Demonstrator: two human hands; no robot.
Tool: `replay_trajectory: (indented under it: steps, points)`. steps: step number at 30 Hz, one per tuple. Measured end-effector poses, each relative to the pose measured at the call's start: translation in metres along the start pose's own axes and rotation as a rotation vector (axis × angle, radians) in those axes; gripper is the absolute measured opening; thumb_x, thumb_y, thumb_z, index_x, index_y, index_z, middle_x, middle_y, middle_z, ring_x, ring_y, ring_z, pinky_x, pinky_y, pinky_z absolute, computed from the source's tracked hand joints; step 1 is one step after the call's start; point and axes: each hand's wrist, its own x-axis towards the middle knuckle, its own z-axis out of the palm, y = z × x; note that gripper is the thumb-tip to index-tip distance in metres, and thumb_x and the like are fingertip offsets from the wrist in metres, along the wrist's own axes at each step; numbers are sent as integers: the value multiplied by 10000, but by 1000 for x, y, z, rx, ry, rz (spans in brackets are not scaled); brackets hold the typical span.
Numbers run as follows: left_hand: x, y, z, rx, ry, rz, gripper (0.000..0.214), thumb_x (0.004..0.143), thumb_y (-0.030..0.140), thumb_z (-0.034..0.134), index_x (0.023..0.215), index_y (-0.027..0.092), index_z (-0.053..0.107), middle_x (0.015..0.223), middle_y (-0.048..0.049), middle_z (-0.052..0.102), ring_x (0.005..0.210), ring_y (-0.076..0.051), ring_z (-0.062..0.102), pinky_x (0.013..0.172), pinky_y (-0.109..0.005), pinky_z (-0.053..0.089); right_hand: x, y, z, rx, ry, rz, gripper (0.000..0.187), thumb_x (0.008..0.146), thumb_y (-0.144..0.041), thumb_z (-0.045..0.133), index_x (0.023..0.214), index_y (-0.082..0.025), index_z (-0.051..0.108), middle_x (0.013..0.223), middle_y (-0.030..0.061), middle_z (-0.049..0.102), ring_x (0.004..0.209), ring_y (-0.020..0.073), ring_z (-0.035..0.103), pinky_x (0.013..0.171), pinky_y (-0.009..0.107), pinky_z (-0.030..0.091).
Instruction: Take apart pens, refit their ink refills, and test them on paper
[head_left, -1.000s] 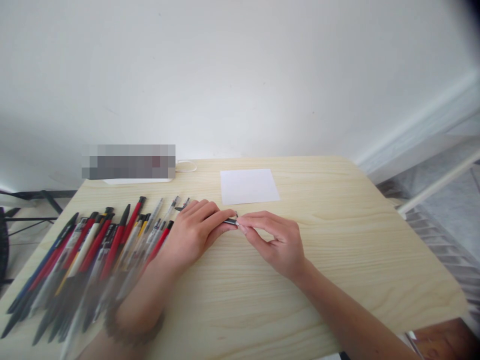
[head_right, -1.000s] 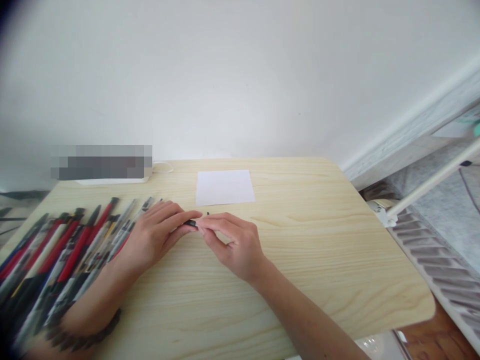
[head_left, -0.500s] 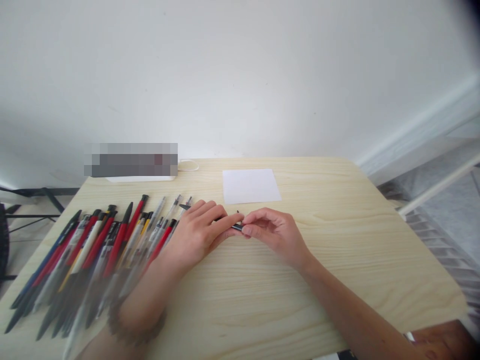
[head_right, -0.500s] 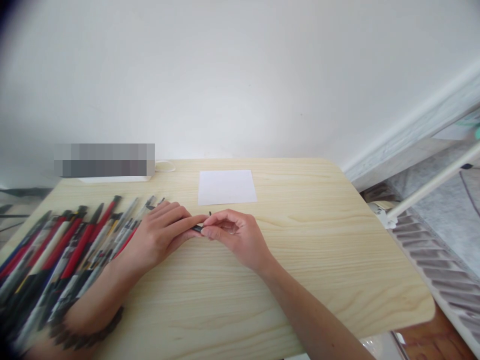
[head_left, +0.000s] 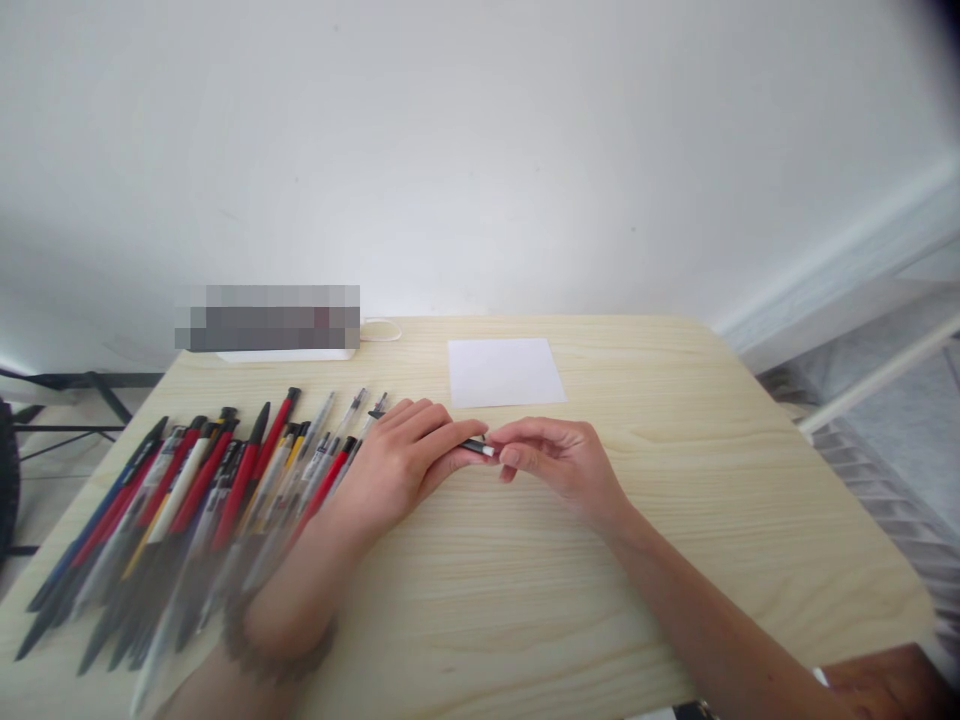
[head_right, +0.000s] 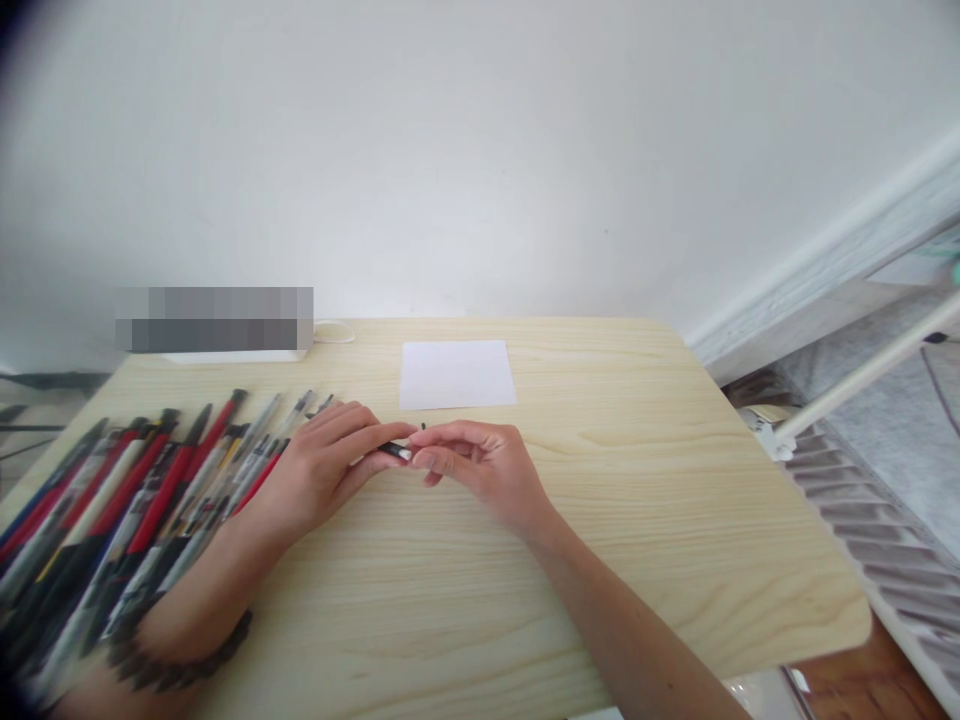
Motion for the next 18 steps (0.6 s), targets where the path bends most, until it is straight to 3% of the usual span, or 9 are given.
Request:
replay_trajectory:
  steps: [6,11,14,18]
  points:
    - [-2,-3,-1,95,2,-35,242,867,335,516,1007,177,633,726,-31,593,695,-158,520,635,-289,373,4,1,-10,-575,225,-233,157,832,-235,539,930,-184,652,837,37,636,699,120,581,650,261,484]
    - [-1,-3,0,147,1,-52,227,853,337,535,984,189,646,726,-31,595,688,-160,524,632,-292,368,4,5,-12,-756,137,-242,155,838,-194,508,936,-184,628,803,27,599,652,107,547,588,238,454]
    - [0,-2,2,156,5,-66,226,844,341,544,972,188,650,732,-31,599,691,-161,528,638,-297,370,3,5,-10,-803,65,-218,161,826,-215,537,962,-192,618,844,25,595,647,102,532,629,247,467]
    - [0,-2,3,149,1,-80,231,843,342,541,973,185,650,738,-33,600,690,-159,524,641,-300,373,1,7,-7,-843,-16,-204,256,783,-278,616,1029,-213,594,948,38,579,823,146,558,738,279,480]
